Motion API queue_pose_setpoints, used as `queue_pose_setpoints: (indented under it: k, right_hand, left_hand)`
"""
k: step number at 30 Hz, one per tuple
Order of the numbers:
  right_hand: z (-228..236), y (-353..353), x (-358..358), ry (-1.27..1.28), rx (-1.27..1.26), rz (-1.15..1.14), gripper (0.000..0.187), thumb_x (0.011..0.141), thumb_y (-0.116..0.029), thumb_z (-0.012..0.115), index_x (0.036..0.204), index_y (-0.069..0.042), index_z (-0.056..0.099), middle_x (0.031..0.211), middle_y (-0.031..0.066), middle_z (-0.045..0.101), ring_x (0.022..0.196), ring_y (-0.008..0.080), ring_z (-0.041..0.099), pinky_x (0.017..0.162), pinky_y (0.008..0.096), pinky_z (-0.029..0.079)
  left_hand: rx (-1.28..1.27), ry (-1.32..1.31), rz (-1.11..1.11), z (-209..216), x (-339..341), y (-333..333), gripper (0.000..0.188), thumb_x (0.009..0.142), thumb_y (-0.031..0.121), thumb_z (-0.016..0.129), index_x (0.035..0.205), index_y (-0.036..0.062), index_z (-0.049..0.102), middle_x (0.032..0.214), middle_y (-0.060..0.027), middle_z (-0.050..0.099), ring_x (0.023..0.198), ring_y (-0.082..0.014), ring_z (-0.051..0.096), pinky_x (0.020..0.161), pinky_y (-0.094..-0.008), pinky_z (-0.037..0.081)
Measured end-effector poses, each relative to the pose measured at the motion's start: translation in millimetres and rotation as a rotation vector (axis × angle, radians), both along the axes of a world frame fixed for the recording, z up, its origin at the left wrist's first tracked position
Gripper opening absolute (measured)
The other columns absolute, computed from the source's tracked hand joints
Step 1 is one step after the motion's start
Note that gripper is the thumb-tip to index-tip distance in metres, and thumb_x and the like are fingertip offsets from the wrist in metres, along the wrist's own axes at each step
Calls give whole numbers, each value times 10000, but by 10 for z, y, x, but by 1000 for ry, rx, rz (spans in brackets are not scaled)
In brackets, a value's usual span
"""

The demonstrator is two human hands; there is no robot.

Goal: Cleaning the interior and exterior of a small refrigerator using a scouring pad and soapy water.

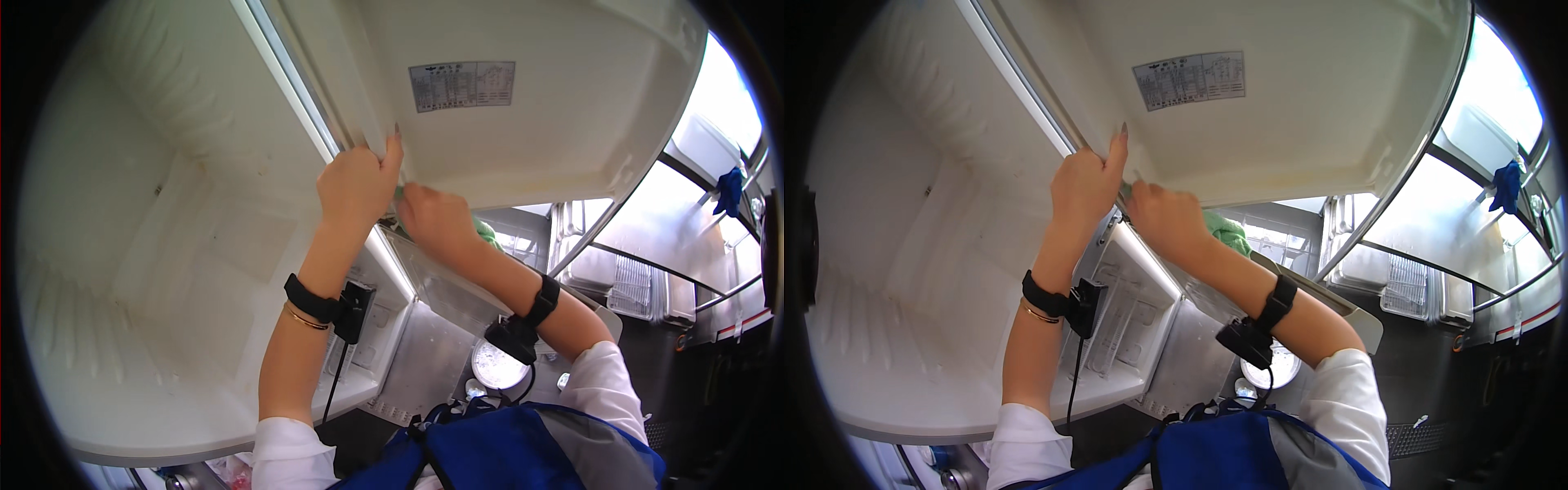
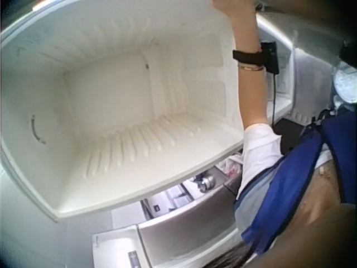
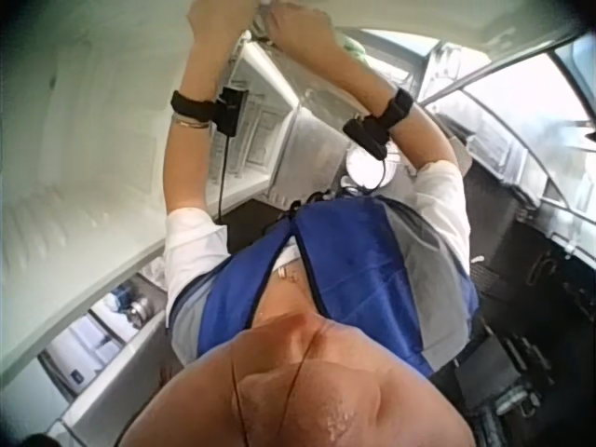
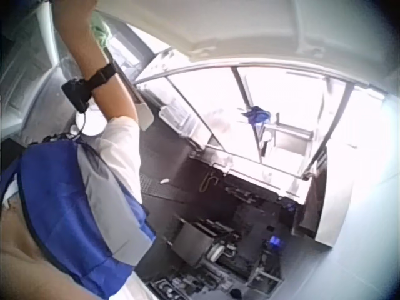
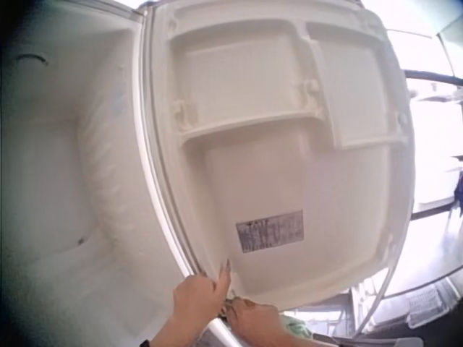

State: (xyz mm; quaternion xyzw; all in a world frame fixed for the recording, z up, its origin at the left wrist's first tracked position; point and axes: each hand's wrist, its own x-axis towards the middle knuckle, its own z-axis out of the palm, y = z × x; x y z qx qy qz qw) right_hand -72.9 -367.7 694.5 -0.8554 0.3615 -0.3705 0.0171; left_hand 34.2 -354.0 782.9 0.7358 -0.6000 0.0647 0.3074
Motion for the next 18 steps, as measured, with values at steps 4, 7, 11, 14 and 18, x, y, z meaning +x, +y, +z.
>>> queue_pose_setpoints:
  k: [4,7,11,14,18]
  right_hand:
    - [-27,-70,-36,-119,74,-6,188,807,-211,472,748,-35,501,637,138,585,566,315,588,525,414,474]
    - [-108,-85,-56,-73,188,8,191,813,-204,457,741,-35,508,649,153,588,604,340,582,571,439,468]
    - [59,-122,-56,-194,196,84,196,817,-196,440,745,-32,519,660,176,580,621,362,571,591,459,456]
    - [172,-157,-47,-192,225,83,199,820,-198,436,746,-33,518,654,186,569,620,381,557,590,468,447]
    - [-114,-135,-103,-46,229,62,204,827,-201,428,750,-33,513,655,199,562,631,395,542,599,471,435]
  left_hand:
    - [47,28,-22,29,-47,42,595,804,472,413,584,-59,565,577,-236,538,621,-389,561,605,-413,443]
    - [-21,-40,-8,-11,-27,29,549,810,457,414,566,7,613,525,-186,546,550,-345,573,532,-384,456]
    - [-21,-64,-11,-33,2,15,553,812,461,405,575,9,616,533,-185,551,560,-347,576,543,-390,457]
    - [-11,-51,-9,-33,-5,24,551,812,462,403,586,8,619,551,-188,559,577,-350,580,560,-397,459]
    - [4,-58,22,9,-23,47,552,810,464,407,592,2,618,566,-193,564,597,-352,583,578,-400,461]
